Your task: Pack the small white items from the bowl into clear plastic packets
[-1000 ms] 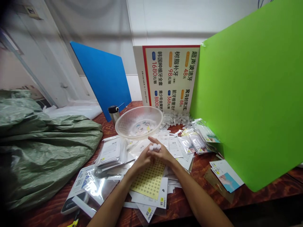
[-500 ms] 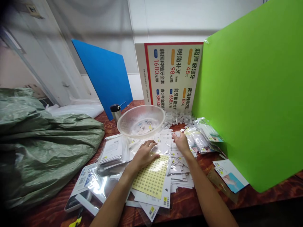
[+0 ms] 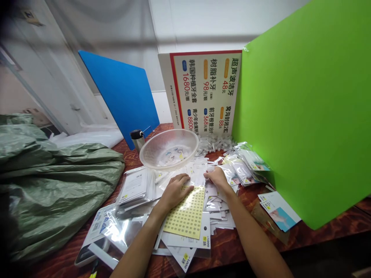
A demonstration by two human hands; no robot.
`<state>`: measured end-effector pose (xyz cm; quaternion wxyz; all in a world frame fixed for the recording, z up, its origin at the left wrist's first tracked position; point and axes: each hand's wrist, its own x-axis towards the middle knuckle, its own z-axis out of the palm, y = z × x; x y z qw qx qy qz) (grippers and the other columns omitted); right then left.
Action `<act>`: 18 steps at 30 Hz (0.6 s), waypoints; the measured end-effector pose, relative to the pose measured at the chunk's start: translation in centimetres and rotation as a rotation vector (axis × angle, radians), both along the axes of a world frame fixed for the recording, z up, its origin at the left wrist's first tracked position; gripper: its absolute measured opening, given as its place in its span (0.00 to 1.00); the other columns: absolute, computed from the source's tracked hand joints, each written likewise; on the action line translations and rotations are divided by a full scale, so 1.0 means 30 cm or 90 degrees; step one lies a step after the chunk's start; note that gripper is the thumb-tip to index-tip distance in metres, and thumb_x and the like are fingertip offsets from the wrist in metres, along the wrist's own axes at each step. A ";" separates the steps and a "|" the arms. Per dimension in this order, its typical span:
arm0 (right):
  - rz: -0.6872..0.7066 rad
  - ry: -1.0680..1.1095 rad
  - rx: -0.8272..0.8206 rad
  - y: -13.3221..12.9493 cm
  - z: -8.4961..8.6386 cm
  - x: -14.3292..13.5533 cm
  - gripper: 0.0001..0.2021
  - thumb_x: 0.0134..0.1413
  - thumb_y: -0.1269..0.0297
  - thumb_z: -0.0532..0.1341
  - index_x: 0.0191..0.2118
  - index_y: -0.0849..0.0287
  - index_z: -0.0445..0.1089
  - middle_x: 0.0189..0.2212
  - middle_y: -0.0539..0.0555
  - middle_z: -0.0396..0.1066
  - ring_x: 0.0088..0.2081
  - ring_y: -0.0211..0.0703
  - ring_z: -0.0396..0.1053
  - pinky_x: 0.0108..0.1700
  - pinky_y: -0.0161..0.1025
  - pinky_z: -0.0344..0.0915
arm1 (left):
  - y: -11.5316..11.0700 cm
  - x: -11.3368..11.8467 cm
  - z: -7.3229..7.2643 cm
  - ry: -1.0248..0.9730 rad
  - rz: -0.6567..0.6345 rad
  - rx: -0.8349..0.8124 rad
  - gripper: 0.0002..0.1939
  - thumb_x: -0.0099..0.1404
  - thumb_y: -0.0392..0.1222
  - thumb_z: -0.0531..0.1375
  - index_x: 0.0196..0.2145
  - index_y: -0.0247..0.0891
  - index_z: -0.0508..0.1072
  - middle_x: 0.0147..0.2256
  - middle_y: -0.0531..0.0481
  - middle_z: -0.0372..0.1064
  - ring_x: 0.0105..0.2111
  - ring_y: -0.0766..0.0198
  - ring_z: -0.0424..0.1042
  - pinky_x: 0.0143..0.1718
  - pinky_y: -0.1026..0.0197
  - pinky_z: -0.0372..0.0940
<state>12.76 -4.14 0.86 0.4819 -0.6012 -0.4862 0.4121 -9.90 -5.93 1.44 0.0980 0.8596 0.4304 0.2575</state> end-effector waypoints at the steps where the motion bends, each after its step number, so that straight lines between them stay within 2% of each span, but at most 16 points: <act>1: 0.005 0.040 -0.012 -0.004 0.006 0.002 0.10 0.36 0.63 0.68 0.23 0.58 0.66 0.16 0.46 0.64 0.19 0.36 0.58 0.22 0.34 0.53 | 0.000 0.001 0.000 -0.001 0.002 0.004 0.18 0.69 0.48 0.61 0.52 0.38 0.73 0.56 0.41 0.70 0.57 0.49 0.68 0.60 0.46 0.62; 5: 0.034 0.127 -0.065 -0.022 0.041 0.014 0.12 0.34 0.61 0.69 0.21 0.58 0.65 0.16 0.46 0.63 0.19 0.34 0.56 0.22 0.33 0.53 | 0.002 0.004 -0.004 0.000 0.005 0.014 0.17 0.70 0.48 0.59 0.53 0.38 0.72 0.56 0.40 0.70 0.57 0.49 0.68 0.60 0.45 0.62; 9: 0.083 0.141 -0.110 -0.031 0.065 0.010 0.11 0.35 0.62 0.68 0.19 0.59 0.66 0.16 0.47 0.63 0.19 0.34 0.57 0.22 0.33 0.52 | 0.004 0.006 -0.009 0.005 0.003 0.032 0.17 0.71 0.48 0.58 0.53 0.39 0.72 0.56 0.41 0.70 0.57 0.49 0.69 0.59 0.45 0.63; 13: 0.017 0.166 -0.103 -0.029 0.061 -0.010 0.07 0.34 0.67 0.66 0.20 0.59 0.66 0.16 0.47 0.64 0.18 0.34 0.57 0.20 0.33 0.50 | 0.005 0.005 -0.008 0.002 0.007 0.037 0.17 0.71 0.48 0.57 0.54 0.40 0.72 0.56 0.42 0.70 0.57 0.50 0.69 0.60 0.46 0.63; 18: -0.050 0.181 -0.092 -0.008 0.032 -0.006 0.08 0.35 0.68 0.63 0.16 0.57 0.62 0.12 0.46 0.59 0.17 0.35 0.55 0.18 0.34 0.48 | 0.004 0.004 -0.005 0.014 0.010 0.023 0.18 0.72 0.49 0.56 0.55 0.40 0.71 0.57 0.42 0.69 0.58 0.50 0.68 0.61 0.46 0.62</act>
